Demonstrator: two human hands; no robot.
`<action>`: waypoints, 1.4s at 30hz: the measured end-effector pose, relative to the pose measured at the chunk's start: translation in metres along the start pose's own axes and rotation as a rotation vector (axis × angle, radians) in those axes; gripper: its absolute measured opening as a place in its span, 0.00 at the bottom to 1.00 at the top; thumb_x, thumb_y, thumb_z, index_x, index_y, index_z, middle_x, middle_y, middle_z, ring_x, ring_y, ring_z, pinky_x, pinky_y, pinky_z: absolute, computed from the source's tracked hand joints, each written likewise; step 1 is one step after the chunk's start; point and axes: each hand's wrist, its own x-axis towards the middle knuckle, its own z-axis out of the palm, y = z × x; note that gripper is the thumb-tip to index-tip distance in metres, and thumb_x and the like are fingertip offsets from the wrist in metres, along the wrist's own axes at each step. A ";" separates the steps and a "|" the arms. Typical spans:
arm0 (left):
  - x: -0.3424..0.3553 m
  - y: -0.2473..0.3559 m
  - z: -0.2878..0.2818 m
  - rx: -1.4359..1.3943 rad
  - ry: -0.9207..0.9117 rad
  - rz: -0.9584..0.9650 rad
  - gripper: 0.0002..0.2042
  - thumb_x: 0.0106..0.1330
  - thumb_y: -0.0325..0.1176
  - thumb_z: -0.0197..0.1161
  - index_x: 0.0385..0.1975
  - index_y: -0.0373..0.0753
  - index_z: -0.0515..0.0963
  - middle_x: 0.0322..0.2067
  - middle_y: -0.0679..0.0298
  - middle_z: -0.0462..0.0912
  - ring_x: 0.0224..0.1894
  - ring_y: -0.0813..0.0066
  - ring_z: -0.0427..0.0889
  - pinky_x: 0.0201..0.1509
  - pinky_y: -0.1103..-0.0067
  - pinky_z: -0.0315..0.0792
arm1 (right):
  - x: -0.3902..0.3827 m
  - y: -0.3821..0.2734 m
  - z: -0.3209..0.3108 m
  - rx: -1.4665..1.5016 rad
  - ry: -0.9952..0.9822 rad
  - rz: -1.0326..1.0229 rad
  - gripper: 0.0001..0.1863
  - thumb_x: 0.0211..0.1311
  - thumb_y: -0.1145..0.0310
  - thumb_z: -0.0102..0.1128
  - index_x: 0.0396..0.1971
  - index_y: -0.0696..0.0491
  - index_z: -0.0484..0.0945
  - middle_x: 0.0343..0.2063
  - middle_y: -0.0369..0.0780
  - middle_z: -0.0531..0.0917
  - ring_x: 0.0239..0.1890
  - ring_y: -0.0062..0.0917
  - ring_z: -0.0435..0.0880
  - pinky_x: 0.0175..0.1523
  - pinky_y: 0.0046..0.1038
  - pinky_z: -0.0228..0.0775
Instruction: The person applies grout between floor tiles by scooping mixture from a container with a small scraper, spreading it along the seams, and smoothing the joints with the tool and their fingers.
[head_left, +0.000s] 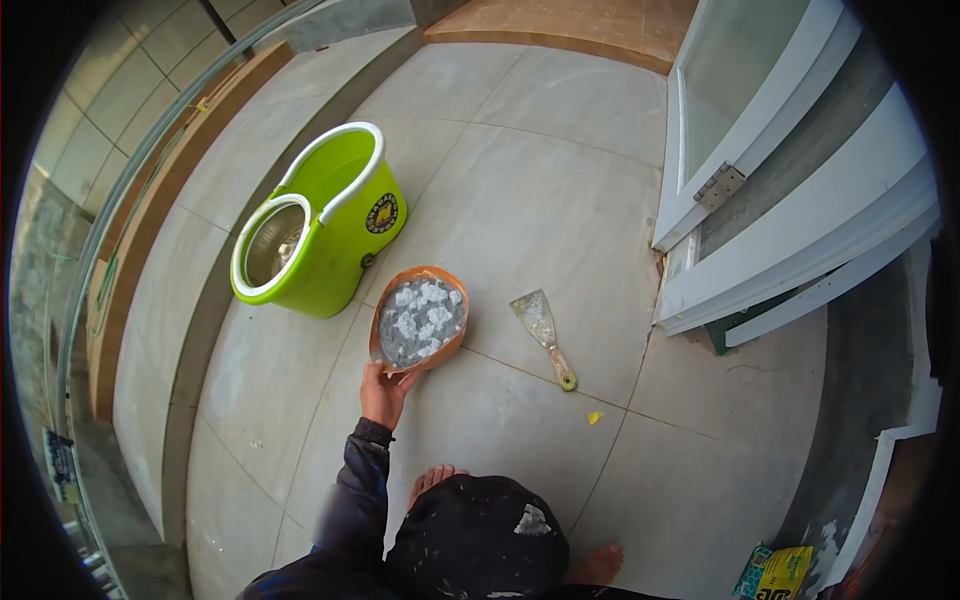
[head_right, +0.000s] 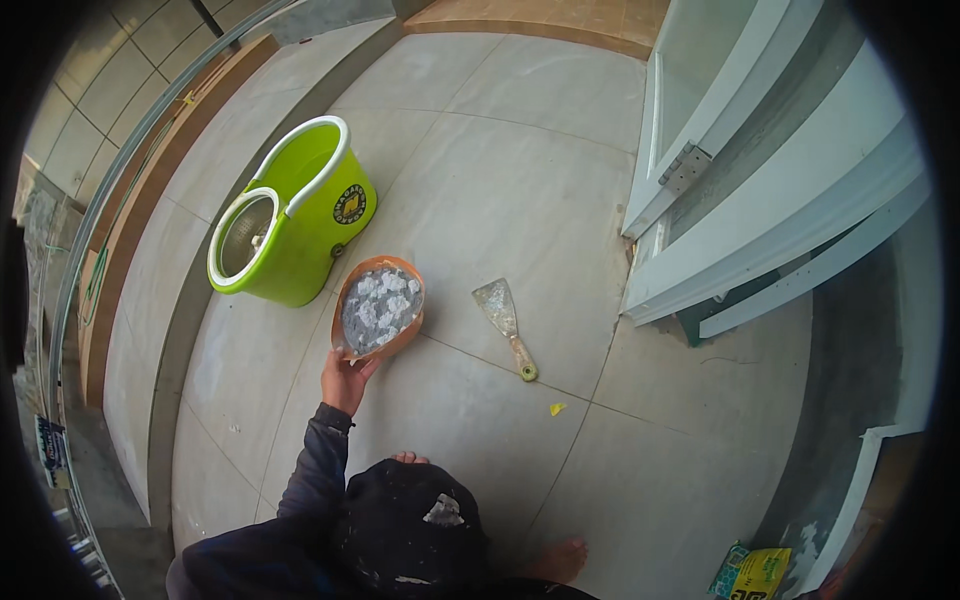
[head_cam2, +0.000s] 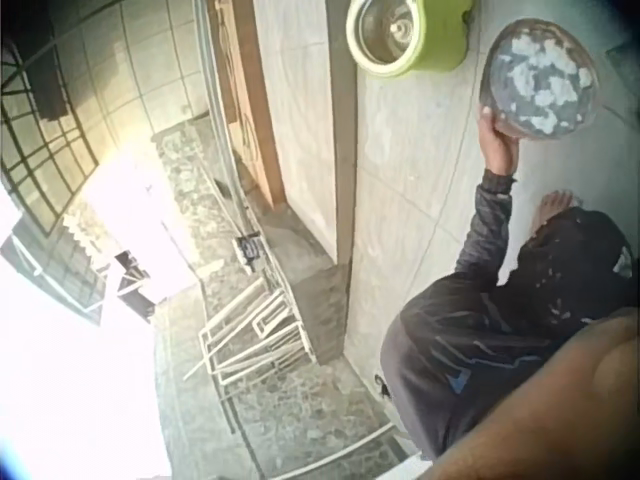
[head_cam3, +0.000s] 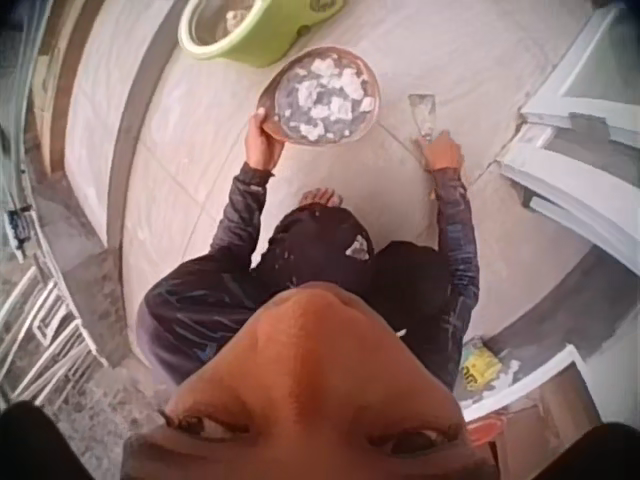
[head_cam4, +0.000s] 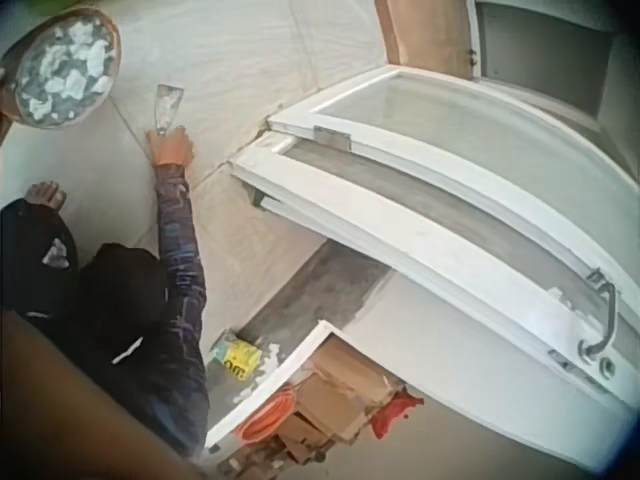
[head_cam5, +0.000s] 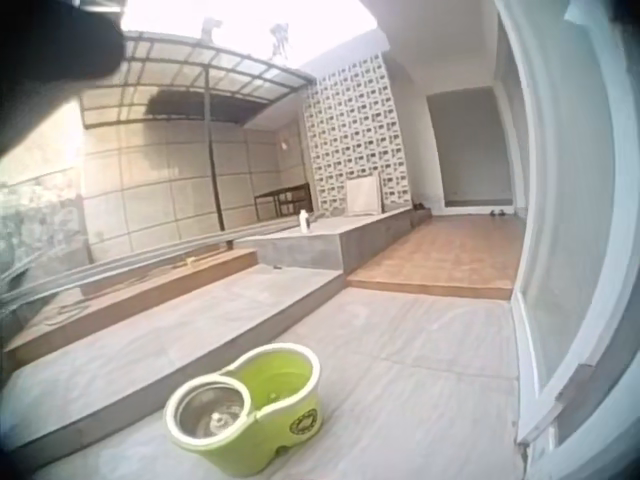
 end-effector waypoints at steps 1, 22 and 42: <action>0.000 0.004 -0.028 -0.131 -0.134 -0.050 0.17 0.79 0.41 0.49 0.58 0.38 0.71 0.60 0.53 0.77 0.65 0.51 0.77 0.70 0.50 0.73 | 0.039 -0.045 -0.024 -0.092 -0.180 -0.140 0.29 0.74 0.44 0.49 0.56 0.54 0.80 0.52 0.53 0.84 0.58 0.49 0.81 0.64 0.47 0.69; -0.004 0.359 0.127 0.030 0.134 0.103 0.09 0.79 0.39 0.50 0.49 0.43 0.65 0.51 0.64 0.74 0.57 0.72 0.74 0.66 0.67 0.70 | 0.034 -0.568 -0.216 -0.299 -0.454 -1.146 0.22 0.56 0.48 0.70 0.42 0.51 0.85 0.41 0.43 0.89 0.50 0.41 0.86 0.54 0.45 0.75; 0.189 1.329 0.811 -0.134 0.304 -0.052 0.14 0.82 0.44 0.50 0.56 0.41 0.67 0.55 0.62 0.75 0.60 0.71 0.74 0.68 0.68 0.69 | 0.032 -1.042 -1.376 0.737 -1.660 -0.138 0.07 0.68 0.72 0.67 0.41 0.59 0.83 0.32 0.37 0.86 0.34 0.22 0.85 0.43 0.25 0.77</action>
